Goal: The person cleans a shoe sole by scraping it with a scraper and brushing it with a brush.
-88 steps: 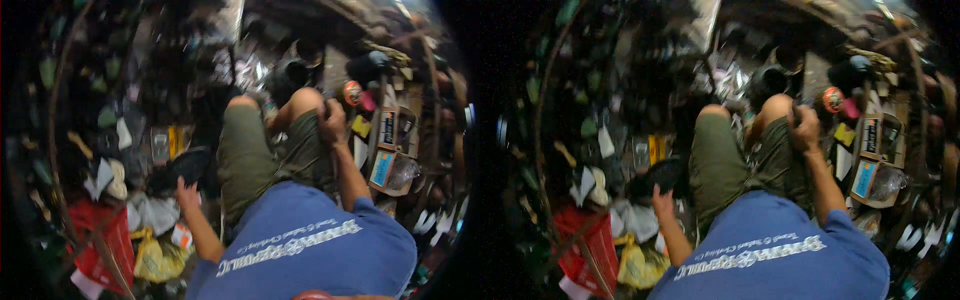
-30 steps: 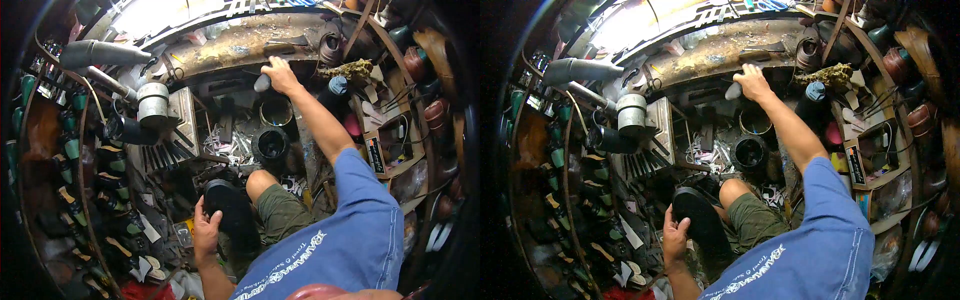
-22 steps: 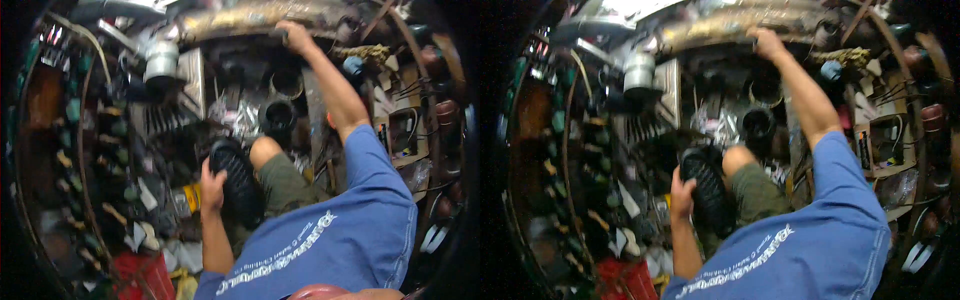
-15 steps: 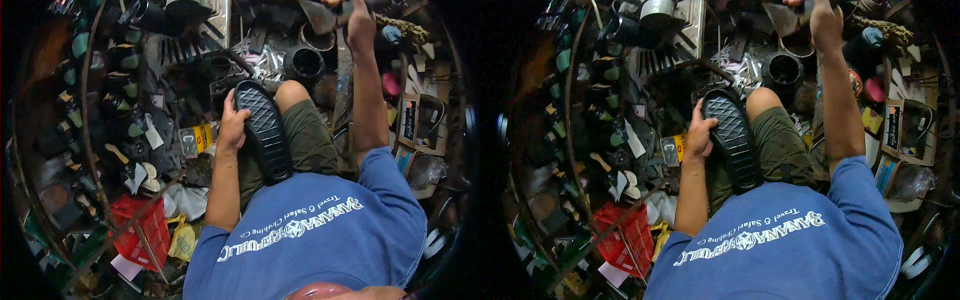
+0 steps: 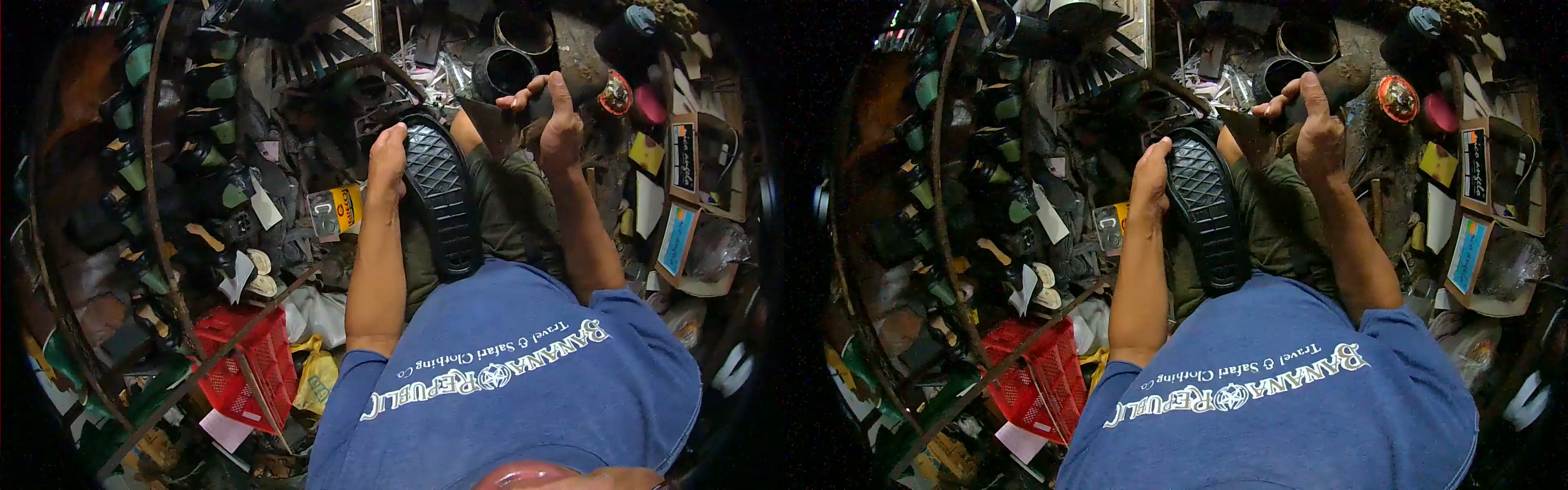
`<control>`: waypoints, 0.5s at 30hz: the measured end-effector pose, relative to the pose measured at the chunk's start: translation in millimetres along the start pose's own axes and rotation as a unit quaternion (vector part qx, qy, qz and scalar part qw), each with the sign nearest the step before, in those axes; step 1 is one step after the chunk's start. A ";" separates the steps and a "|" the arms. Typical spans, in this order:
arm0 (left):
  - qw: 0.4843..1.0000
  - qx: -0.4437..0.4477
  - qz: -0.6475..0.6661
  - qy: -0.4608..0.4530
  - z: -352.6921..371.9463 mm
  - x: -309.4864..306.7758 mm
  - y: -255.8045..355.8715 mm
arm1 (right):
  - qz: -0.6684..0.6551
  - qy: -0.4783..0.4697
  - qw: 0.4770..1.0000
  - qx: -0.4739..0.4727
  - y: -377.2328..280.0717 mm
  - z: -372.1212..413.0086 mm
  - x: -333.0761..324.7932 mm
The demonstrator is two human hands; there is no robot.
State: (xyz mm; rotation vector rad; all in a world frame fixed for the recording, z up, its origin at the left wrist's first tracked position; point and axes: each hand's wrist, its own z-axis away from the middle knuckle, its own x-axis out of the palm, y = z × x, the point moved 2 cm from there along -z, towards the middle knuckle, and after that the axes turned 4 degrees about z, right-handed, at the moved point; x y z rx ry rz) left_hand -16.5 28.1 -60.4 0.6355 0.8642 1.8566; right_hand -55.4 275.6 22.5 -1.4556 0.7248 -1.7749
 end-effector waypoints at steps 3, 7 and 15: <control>0.999 -0.029 0.034 -0.018 -0.1 3.8 3.8 | 0.018 -0.016 1.000 0.001 7.6 1.1 0.5; 1.000 -0.002 0.001 -0.014 -2.7 5.8 7.4 | 0.069 -0.013 0.998 0.008 9.2 12.8 18.9; 0.998 -0.011 0.062 -0.003 9.1 8.1 12.9 | 0.090 -0.017 0.996 -0.013 4.2 17.6 12.9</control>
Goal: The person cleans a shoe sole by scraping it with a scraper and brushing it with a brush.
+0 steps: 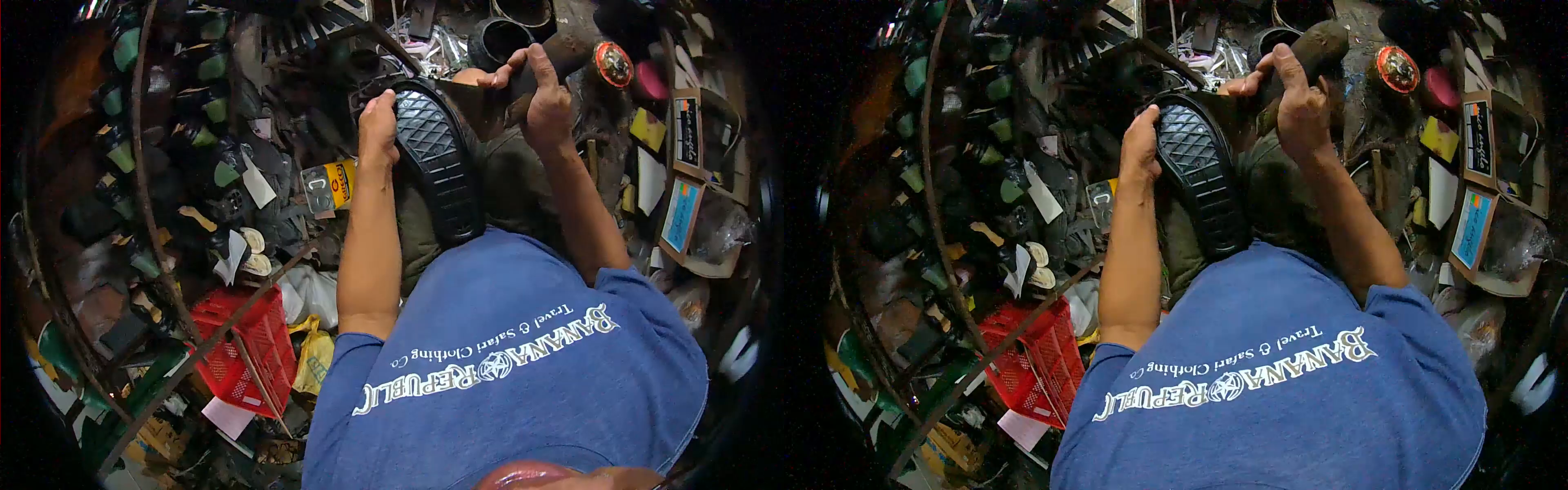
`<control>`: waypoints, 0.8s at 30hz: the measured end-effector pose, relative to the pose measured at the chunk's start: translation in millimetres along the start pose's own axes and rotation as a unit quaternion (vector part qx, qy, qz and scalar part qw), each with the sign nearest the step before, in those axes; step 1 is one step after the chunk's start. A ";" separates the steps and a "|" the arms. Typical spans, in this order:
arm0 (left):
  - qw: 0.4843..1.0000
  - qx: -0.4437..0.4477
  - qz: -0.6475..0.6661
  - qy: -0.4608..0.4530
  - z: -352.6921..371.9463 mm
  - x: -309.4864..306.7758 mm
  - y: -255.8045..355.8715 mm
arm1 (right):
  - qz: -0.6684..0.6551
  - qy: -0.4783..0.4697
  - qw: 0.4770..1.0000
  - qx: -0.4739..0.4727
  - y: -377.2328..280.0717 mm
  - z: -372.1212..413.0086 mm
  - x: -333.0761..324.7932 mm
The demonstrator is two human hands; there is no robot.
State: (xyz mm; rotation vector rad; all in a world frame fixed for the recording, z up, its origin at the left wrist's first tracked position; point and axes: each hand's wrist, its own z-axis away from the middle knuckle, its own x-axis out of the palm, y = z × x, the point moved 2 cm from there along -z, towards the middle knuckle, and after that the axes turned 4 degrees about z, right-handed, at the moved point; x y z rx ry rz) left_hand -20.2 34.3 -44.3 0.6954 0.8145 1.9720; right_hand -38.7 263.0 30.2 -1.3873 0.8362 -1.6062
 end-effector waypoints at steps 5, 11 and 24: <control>1.000 -0.017 0.018 -0.010 -8.1 -2.9 -4.1 | 0.076 0.038 0.996 -0.009 2.4 -2.6 -25.2; 0.999 -0.052 0.000 0.012 -10.5 -1.3 0.1 | -0.085 0.019 0.996 0.011 4.3 5.2 -22.4; 0.967 -0.018 -0.126 -0.219 40.4 43.9 46.3 | 0.206 0.055 0.944 -0.252 -62.3 10.7 -20.9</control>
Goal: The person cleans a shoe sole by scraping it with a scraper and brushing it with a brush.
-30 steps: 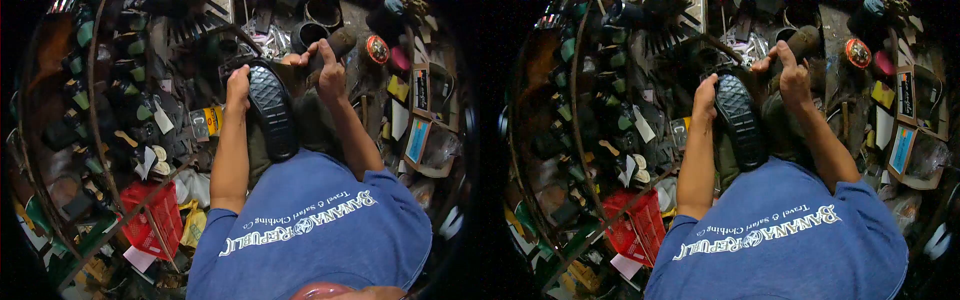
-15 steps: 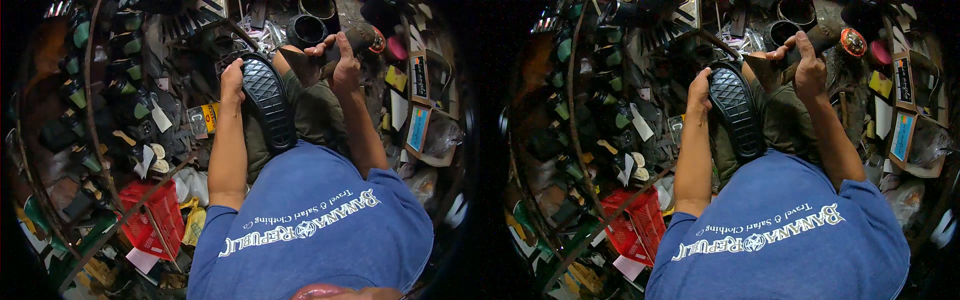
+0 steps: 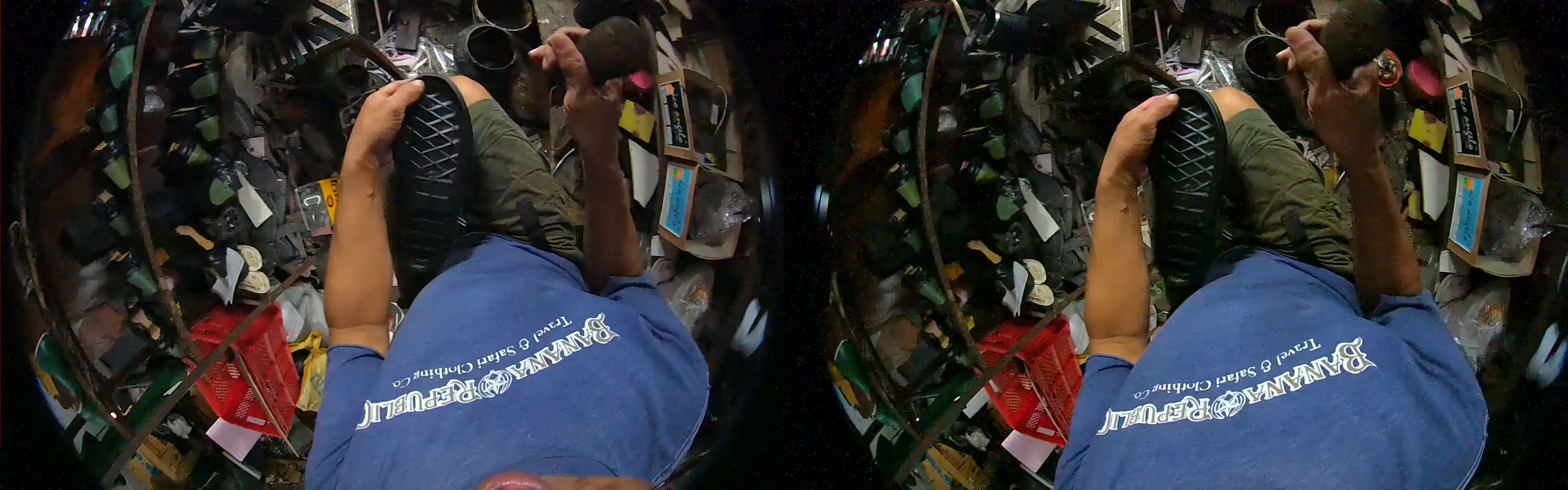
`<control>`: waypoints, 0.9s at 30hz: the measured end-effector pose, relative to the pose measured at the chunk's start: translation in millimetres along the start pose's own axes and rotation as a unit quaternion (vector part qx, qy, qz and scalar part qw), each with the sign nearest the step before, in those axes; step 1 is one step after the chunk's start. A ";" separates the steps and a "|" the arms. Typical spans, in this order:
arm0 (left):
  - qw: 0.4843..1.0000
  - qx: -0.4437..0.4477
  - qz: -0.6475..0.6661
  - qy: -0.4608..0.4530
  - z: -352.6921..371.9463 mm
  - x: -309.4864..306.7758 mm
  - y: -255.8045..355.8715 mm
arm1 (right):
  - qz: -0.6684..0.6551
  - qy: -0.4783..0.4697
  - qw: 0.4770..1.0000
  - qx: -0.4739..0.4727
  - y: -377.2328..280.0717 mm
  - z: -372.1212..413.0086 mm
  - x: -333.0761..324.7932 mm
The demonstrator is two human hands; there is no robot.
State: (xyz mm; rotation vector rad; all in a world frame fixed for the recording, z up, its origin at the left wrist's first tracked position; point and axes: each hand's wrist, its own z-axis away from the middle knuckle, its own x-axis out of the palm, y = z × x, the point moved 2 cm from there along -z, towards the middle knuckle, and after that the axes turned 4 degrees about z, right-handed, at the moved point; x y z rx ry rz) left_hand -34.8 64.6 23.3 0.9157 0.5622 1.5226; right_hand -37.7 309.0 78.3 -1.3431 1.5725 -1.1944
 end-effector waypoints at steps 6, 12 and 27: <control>0.932 0.053 -0.358 0.033 -25.7 20.7 -33.5 | 0.299 -0.102 0.949 -0.002 21.6 2.3 -5.3; 0.902 0.171 -0.347 0.189 29.4 1.7 -23.1 | 0.380 -0.264 0.886 0.023 61.0 23.3 15.1; 0.940 0.003 -0.129 0.317 184.4 -19.0 -107.3 | 0.405 -0.322 0.856 -0.022 64.2 25.7 43.9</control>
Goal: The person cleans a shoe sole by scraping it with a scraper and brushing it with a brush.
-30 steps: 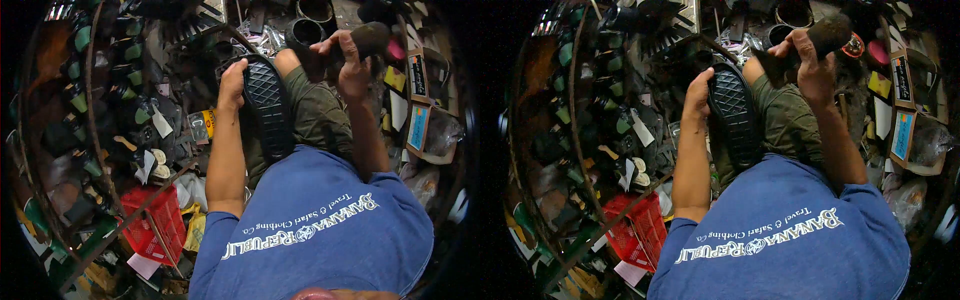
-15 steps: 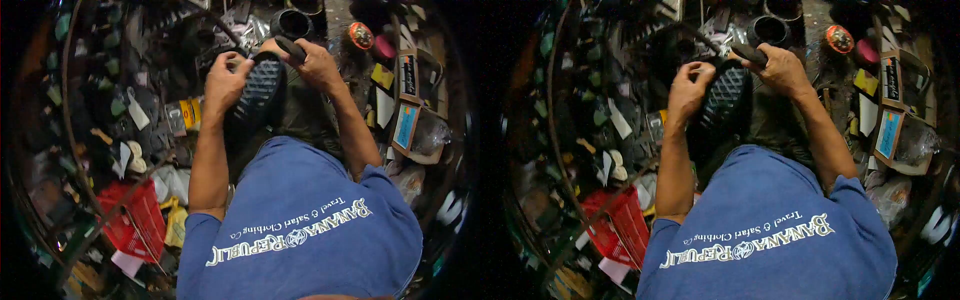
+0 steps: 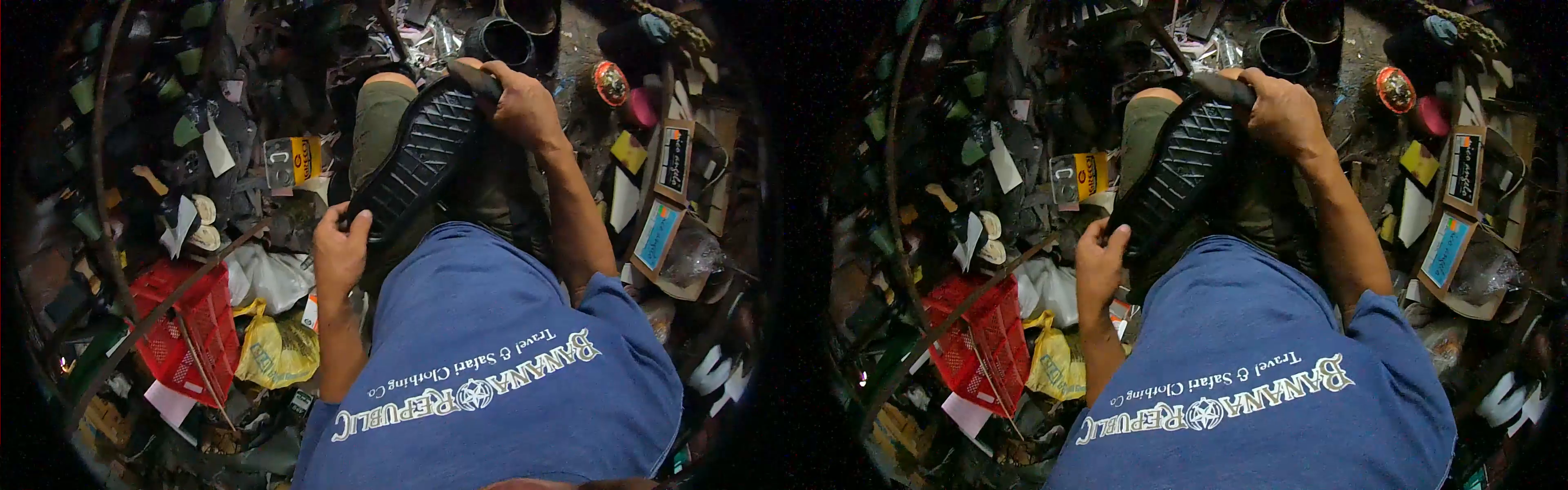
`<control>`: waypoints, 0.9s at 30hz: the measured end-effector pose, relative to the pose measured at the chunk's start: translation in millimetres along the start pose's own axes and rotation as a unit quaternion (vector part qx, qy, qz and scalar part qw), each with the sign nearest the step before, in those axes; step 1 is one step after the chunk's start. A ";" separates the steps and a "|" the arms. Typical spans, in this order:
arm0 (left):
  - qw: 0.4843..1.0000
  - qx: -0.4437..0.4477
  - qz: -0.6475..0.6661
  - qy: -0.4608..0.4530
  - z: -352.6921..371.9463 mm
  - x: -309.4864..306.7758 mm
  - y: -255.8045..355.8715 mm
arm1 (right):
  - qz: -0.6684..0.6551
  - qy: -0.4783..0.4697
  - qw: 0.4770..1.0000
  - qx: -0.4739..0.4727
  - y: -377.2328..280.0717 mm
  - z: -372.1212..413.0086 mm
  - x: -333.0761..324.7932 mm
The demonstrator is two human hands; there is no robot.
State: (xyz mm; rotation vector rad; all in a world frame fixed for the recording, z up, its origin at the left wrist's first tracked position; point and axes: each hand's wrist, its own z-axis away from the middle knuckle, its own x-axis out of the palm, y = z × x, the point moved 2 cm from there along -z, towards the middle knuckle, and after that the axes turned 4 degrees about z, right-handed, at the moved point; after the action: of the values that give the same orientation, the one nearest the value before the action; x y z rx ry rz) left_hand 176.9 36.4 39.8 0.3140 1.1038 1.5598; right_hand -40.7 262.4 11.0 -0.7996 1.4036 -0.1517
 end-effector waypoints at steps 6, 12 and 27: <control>0.998 0.016 0.062 -0.022 11.3 -4.4 37.2 | 0.059 -0.054 0.989 -0.123 10.8 14.0 -7.8; 0.998 0.015 0.061 -0.021 12.2 -5.2 58.6 | 0.118 -0.132 0.976 -0.130 23.6 13.3 -11.8; 0.973 0.052 0.224 0.021 -25.4 -6.3 33.6 | 0.047 -0.127 0.968 -0.209 35.8 3.0 -2.6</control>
State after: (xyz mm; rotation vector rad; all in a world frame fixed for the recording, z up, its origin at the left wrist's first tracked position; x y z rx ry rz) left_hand 139.8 21.7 54.8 0.6387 1.2055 1.9124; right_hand -51.2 291.4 -7.7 -1.0555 1.2405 0.3226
